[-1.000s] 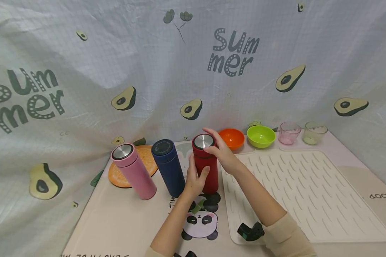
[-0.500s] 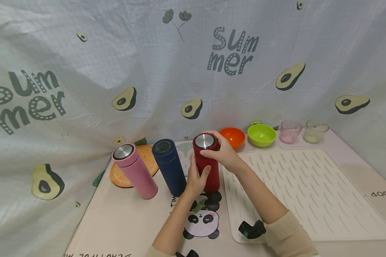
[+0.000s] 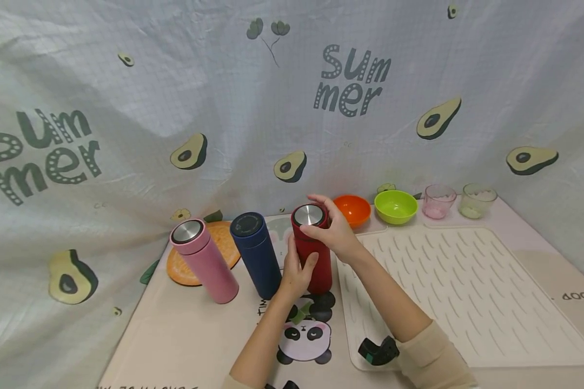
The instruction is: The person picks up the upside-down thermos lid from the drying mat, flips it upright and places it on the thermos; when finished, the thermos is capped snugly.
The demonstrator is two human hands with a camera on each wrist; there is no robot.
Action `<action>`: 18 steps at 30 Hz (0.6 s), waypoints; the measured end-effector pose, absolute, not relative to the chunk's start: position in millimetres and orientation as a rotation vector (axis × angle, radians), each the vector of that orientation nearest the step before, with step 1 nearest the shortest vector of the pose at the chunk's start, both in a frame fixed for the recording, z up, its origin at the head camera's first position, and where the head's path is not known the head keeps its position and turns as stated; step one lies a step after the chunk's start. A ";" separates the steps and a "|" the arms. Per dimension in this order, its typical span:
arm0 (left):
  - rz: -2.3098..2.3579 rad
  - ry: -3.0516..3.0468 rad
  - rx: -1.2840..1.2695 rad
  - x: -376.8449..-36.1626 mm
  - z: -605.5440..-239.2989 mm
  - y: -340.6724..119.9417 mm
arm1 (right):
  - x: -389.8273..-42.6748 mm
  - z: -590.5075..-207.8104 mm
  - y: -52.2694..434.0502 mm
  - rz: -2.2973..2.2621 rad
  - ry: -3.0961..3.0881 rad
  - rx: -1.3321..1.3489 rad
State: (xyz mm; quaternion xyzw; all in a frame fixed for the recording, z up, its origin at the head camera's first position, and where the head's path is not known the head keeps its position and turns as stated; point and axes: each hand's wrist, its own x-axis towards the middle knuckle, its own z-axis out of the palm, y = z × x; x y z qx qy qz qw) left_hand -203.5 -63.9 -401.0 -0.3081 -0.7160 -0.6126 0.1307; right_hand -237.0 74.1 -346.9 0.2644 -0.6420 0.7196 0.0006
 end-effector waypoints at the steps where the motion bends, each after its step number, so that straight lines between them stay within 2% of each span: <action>1: -1.780 -2.081 -0.897 -203.7 -401.2 -64.0 | -237.0 -346.8 74.8 2.259 -2.032 0.842; 10: -1.726 -2.087 -0.900 -203.0 -399.3 -62.1 | -239.1 -347.5 73.0 2.216 -2.060 0.755; 18: -1.774 -2.136 -0.845 -200.5 -397.6 -63.7 | -238.0 -351.0 75.9 2.321 -1.934 0.877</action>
